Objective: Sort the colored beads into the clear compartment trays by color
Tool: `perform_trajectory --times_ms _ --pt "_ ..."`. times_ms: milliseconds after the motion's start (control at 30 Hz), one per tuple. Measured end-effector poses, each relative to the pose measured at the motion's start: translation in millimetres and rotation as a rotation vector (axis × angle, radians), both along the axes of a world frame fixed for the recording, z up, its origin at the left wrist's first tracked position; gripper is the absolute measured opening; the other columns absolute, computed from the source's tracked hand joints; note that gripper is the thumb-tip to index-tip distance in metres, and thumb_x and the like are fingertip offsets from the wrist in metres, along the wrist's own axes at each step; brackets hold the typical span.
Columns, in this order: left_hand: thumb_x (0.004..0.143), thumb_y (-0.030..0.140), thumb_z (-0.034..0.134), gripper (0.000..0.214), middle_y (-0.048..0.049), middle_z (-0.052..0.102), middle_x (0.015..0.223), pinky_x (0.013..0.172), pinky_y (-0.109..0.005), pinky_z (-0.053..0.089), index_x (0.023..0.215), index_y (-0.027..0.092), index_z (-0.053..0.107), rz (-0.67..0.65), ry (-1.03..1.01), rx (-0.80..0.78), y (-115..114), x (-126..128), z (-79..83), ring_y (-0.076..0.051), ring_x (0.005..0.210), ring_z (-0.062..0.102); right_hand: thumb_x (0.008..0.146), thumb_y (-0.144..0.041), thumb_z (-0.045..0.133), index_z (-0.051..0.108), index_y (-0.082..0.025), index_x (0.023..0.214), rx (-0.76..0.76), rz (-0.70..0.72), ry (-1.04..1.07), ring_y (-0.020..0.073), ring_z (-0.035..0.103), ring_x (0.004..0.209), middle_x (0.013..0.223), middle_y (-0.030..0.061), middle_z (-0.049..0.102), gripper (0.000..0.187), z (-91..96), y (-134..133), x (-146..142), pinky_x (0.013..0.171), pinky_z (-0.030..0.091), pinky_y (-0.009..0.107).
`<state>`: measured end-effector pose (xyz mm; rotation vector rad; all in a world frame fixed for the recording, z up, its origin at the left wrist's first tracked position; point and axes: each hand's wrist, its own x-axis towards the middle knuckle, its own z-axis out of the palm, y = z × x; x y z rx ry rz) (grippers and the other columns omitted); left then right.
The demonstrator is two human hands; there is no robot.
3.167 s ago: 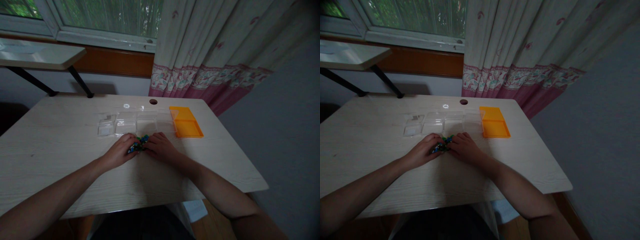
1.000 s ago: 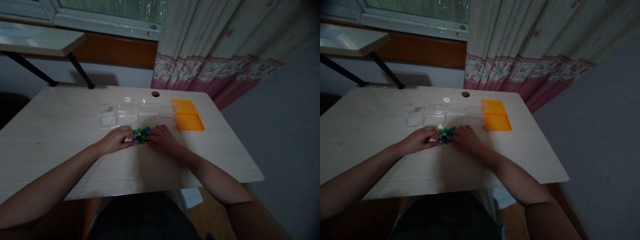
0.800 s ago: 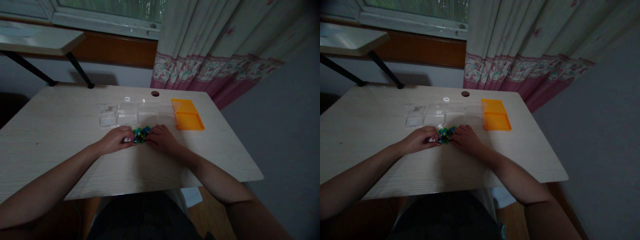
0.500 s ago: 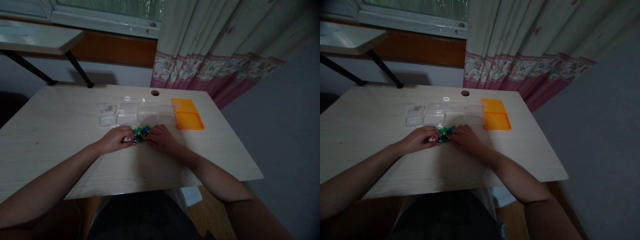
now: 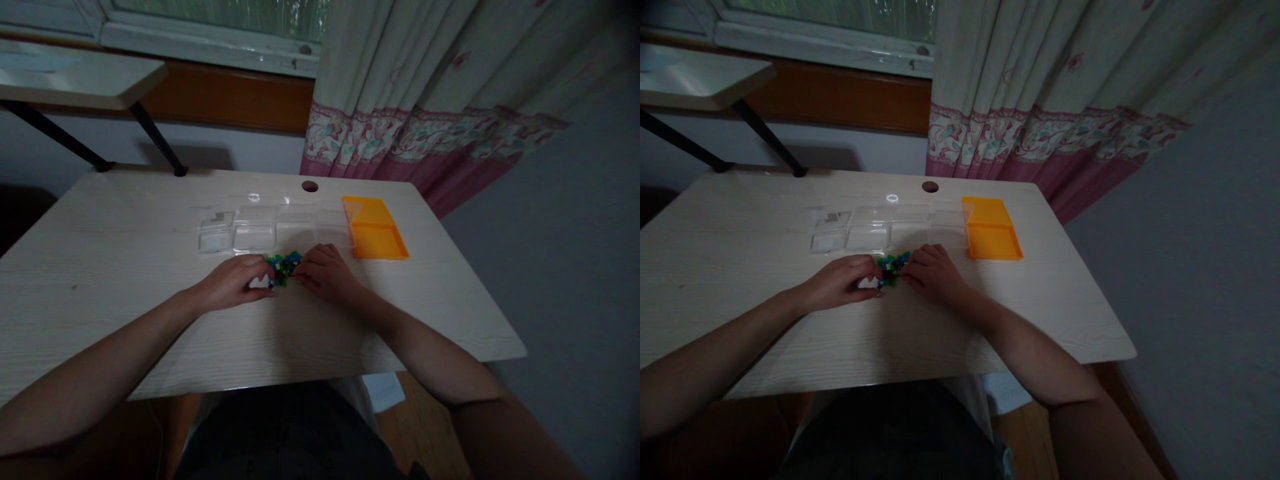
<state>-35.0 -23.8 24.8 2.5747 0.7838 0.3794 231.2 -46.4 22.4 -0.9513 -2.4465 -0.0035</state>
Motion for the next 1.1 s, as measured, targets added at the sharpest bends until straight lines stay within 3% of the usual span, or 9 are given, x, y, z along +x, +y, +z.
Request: perform_trajectory --times_ms 1100 --pt "0.098 0.038 0.046 0.024 -0.0051 0.059 0.095 0.077 -0.027 0.046 0.097 0.02 0.062 -0.035 -0.032 -0.002 0.1 1.9 -1.8 -0.017 0.088 0.057 0.092 -0.032 0.058 0.071 -0.024 0.093 -0.057 0.022 -0.035 0.0181 0.053 0.092 0.09 0.004 0.066 0.015 -3.2 -0.3 -2.2 0.084 0.035 0.033"
